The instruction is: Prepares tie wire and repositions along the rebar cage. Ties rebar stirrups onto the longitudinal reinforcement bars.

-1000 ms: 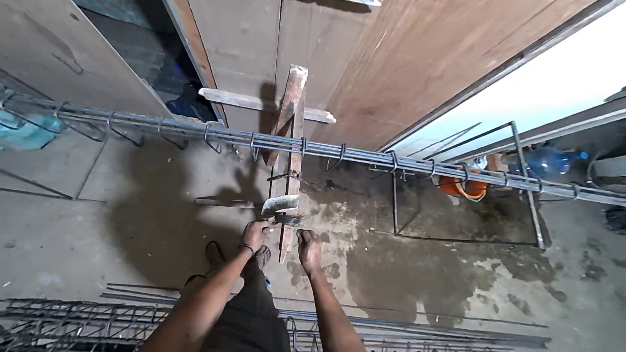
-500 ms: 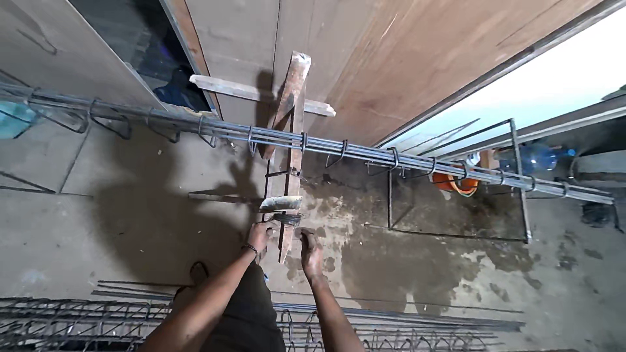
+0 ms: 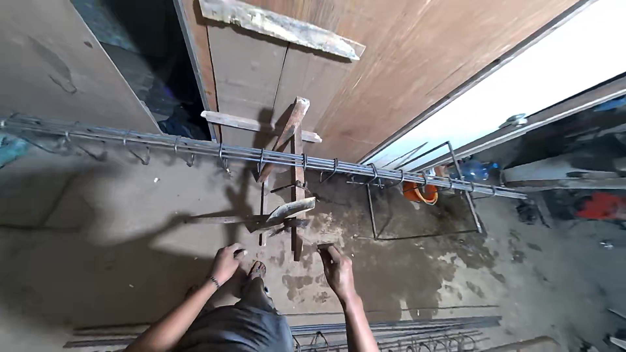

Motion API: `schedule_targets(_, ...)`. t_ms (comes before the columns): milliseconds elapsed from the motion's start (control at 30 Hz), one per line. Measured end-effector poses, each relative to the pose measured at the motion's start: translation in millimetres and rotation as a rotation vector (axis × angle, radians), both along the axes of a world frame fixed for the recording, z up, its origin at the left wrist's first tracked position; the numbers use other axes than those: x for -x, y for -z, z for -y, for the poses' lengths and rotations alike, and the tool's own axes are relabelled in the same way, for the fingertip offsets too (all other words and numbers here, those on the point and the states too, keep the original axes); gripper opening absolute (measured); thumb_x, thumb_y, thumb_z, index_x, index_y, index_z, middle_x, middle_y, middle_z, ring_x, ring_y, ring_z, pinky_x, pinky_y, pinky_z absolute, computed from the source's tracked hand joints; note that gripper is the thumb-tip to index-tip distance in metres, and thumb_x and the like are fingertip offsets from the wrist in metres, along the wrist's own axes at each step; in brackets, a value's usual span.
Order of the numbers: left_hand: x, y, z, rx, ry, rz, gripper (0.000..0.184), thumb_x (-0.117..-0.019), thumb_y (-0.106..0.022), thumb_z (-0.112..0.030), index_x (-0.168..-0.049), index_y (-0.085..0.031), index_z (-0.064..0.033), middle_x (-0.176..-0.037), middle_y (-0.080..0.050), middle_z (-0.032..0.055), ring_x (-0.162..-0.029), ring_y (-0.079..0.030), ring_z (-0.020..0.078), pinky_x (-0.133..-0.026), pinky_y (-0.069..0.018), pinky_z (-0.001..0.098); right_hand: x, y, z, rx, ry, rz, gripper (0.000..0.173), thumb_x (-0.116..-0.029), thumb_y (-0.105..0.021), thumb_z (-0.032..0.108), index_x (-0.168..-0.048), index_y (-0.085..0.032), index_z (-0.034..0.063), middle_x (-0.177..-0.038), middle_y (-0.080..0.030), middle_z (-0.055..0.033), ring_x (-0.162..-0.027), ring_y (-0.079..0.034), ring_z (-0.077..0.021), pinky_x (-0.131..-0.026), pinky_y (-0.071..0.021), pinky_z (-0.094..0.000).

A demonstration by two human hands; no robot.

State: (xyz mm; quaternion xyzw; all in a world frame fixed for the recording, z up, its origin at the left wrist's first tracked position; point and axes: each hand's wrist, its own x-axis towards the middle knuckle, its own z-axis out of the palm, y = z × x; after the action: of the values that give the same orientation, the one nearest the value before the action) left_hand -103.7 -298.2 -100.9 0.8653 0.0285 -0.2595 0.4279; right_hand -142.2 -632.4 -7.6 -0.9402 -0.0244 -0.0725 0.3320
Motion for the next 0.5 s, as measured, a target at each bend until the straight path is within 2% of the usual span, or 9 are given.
schedule_targets(67,21.6,-14.5,-38.2,0.026,0.031,-0.023,0.024,-0.1023,-0.062,-0.02,-0.118,-0.073,-0.005,-0.117,-0.073,0.0141,-0.113,-0.069,0.026,-0.106,-0.0508,0.0467,15.7,-28.8,-13.0,0.047,0.015,0.017,0.014,-0.0962,-0.066,0.014,-0.103,-0.077,0.0081,-0.099,-0.075,-0.004,-0.083,-0.071,-0.0083,-0.077,-0.0606,-0.0248)
schedule_targets(200,71.6,-45.6,-110.1,0.102,0.067,-0.054,0.023,-0.1024,-0.063,-0.018,-0.117,-0.073,-0.0032,-0.12,-0.072,0.0144,-0.118,-0.067,0.0256,-0.109,-0.0478,0.0461,51.0,-69.3,-52.9,0.034,0.041,0.179,0.017,-0.0958,-0.064,0.017,-0.102,-0.076,0.0053,-0.095,-0.074,-0.0044,-0.076,-0.067,-0.0041,-0.07,-0.0568,-0.0196)
schedule_targets(333,121.7,-60.0,-164.0,0.176,0.002,0.003,0.021,-0.102,-0.062,-0.016,-0.115,-0.074,-0.0032,-0.116,-0.074,0.0126,-0.112,-0.069,0.0236,-0.105,-0.0509,0.0461,79.6,-96.0,-99.4,0.123,0.116,0.259,0.018,-0.0962,-0.063,0.017,-0.101,-0.077,0.0057,-0.091,-0.072,-0.0032,-0.069,-0.063,-0.0021,-0.063,-0.0544,-0.0169)
schedule_targets(500,164.0,-69.2,-199.3,0.221,-0.036,0.005,0.022,-0.1011,-0.06,-0.015,-0.112,-0.073,-0.0017,-0.109,-0.074,0.0129,-0.101,-0.071,0.0241,-0.098,-0.0538,0.0466,114.0,-123.8,-154.6,0.279,0.161,0.258,0.021,-0.0968,-0.061,0.022,-0.099,-0.078,0.0101,-0.088,-0.072,-0.0016,-0.064,-0.062,-0.0035,-0.056,-0.0532,-0.0198)
